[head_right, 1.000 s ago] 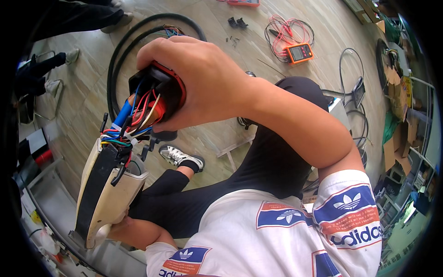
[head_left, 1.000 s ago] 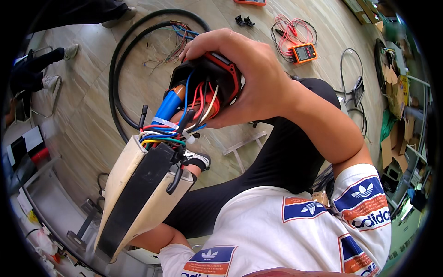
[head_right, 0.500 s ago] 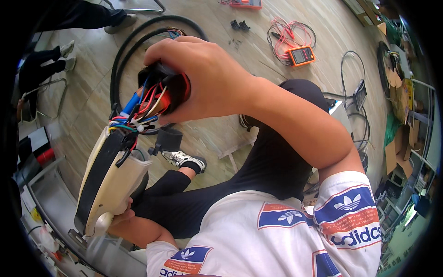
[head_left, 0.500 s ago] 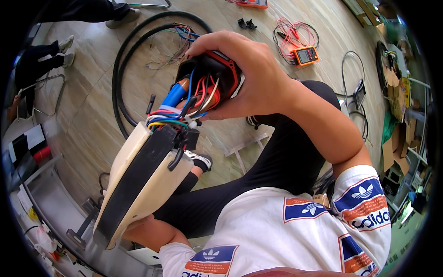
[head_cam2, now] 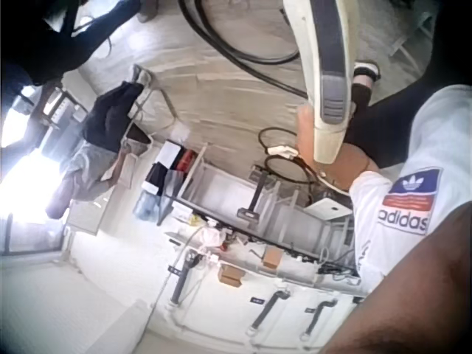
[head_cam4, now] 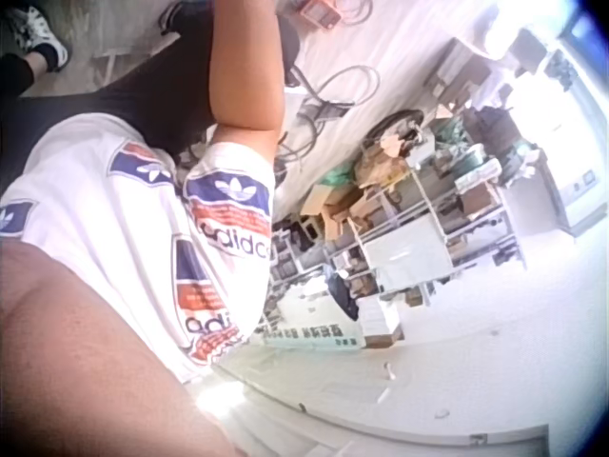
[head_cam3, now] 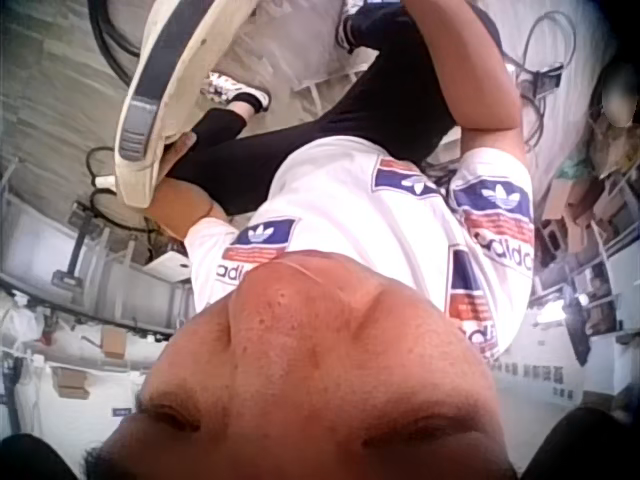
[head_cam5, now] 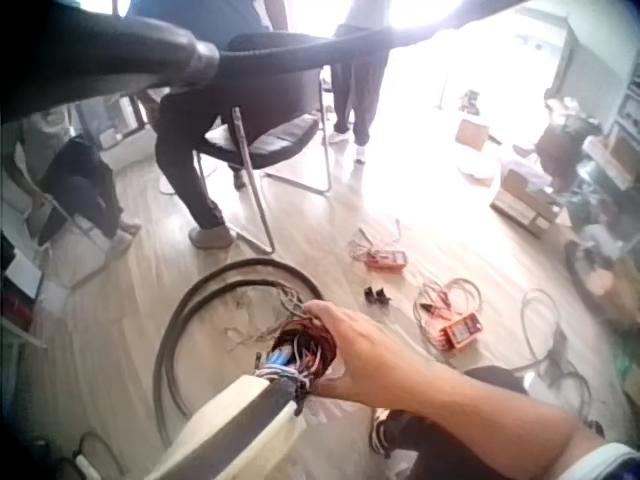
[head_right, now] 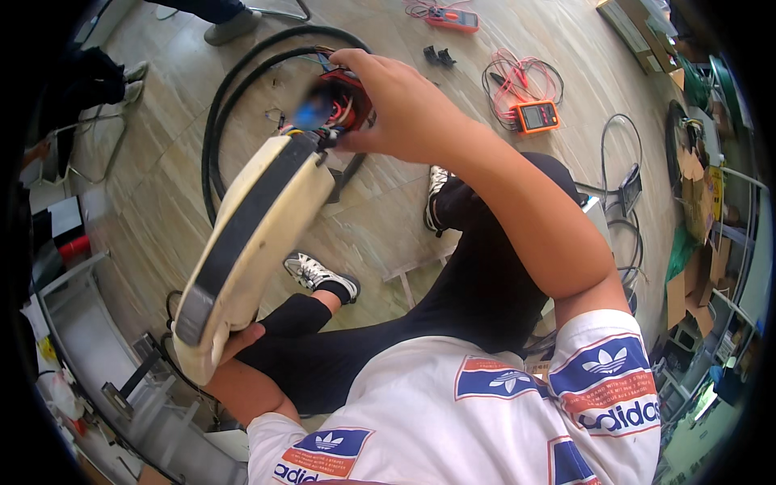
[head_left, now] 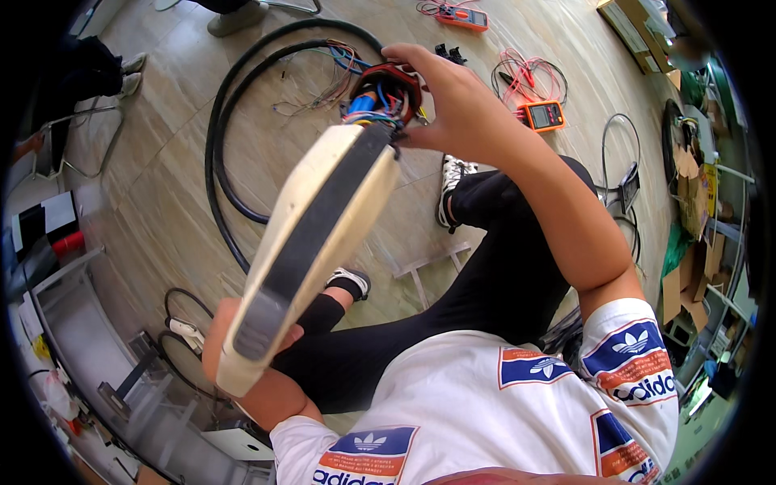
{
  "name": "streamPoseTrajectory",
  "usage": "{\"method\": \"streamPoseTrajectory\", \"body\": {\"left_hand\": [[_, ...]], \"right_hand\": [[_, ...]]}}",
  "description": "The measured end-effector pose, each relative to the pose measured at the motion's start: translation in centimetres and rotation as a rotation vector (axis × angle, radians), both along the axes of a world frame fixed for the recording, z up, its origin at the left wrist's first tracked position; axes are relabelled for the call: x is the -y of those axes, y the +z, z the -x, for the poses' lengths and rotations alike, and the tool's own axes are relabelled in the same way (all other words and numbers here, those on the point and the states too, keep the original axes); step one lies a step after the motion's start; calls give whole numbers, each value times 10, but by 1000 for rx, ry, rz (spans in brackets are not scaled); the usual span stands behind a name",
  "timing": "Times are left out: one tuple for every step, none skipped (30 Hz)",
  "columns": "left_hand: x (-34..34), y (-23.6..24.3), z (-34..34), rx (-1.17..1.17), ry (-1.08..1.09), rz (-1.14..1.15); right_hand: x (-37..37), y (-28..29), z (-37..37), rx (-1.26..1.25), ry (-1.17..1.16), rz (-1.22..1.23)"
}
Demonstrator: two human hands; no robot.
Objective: The person holds an electric vehicle charging plug housing, examines the internal colored wiring, and uses a screwdriver on the terminal connections. They then fit the internal components into the housing shell and rotate the plug components by hand to prepare for assembly.
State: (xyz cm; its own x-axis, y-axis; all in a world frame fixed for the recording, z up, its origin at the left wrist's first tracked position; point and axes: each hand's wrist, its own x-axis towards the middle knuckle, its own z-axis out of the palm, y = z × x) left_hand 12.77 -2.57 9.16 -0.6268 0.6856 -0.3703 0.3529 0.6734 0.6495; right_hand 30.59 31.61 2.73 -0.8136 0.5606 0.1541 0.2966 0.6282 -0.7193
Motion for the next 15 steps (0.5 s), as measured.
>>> {"method": "streamPoseTrajectory", "body": {"left_hand": [[-4, -1, 11, 15, -131, -87], [-6, 0, 21, 85, -185, -39], [-7, 0, 30, 154, -241, 7], [-8, 0, 40, 221, -297, 52], [-11, -6, 40, 260, -270, -7], [-16, -10, 41, 228, -286, -62], [-21, -15, 41, 195, -303, -117], [-27, -20, 42, 159, -320, -168], [-24, -28, 44, 172, -253, -103], [-27, -31, 44, 204, -183, -42], [-31, -33, 43, 237, -112, 16], [-34, -36, 42, 243, -89, 31], [-35, -42, 42, 248, -65, 46], [-36, -47, 42, 252, -44, 54], [-37, -51, 42, 249, -37, 55]], "right_hand": [[-5, -6, 1, 3, -3, 15], [-11, -11, 0, 8, -14, 31], [-14, -12, -2, 0, -56, -5], [-20, -14, -4, 3, -108, -14], [-26, -16, -6, 3, -156, -16], [-27, -13, -7, 6, -204, -24], [-24, -4, -10, -118, -240, -53], [-26, 2, -11, -136, -281, 62], [-27, 8, -11, -154, -321, 176], [-28, 11, -12, -172, -360, 291], [-29, 14, -13, -190, -361, 300], [-27, 14, -14, -203, -365, 273], [-24, 12, -16, -216, -369, 246], [-23, 10, -17, -231, -373, 213], [-25, 5, -19, -200, -349, 222]]}}
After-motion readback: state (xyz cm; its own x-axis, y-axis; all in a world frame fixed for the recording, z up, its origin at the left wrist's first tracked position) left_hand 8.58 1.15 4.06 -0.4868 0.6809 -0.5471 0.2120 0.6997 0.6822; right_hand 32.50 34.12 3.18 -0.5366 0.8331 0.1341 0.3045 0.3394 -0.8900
